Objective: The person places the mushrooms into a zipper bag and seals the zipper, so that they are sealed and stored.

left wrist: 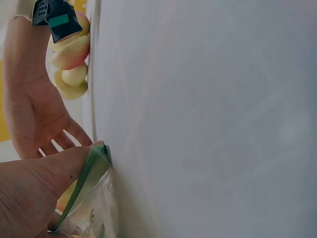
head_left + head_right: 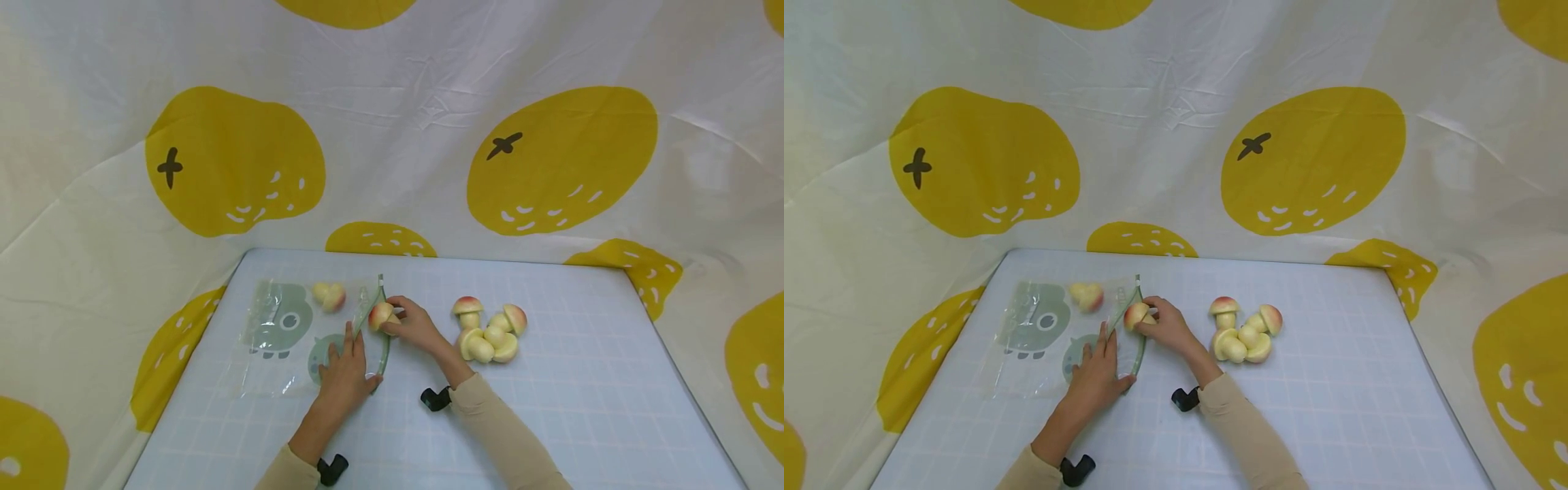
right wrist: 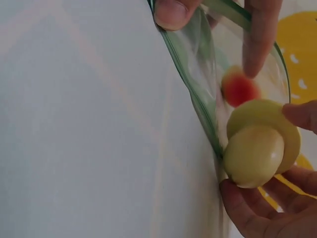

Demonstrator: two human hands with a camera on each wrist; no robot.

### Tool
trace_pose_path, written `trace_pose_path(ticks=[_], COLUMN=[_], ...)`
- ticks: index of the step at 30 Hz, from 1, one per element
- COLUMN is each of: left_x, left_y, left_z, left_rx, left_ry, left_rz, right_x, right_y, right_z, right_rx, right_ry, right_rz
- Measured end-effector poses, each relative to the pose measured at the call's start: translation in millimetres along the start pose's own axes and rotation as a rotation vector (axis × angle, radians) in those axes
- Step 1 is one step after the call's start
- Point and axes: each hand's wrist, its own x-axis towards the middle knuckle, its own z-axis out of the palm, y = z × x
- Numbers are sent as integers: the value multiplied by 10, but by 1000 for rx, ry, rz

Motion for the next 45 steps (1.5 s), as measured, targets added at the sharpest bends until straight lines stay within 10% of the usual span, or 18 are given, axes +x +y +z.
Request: trace_pose_path(ticks=[22,37,45], left_x=[2,12,-8], left_y=[-23,-26,-16], left_z=[5,26,-4], left_rx=[15,-1,-6], left_ry=[10,3,4], left_rz=[-8,-1,1], right_x=[119,144,179], right_y=[-22,-24,-39], right_z=[340,564,667], right_rx=[-138,670,781], right_ry=[190,89,-35], right_rz=[-52,142,208])
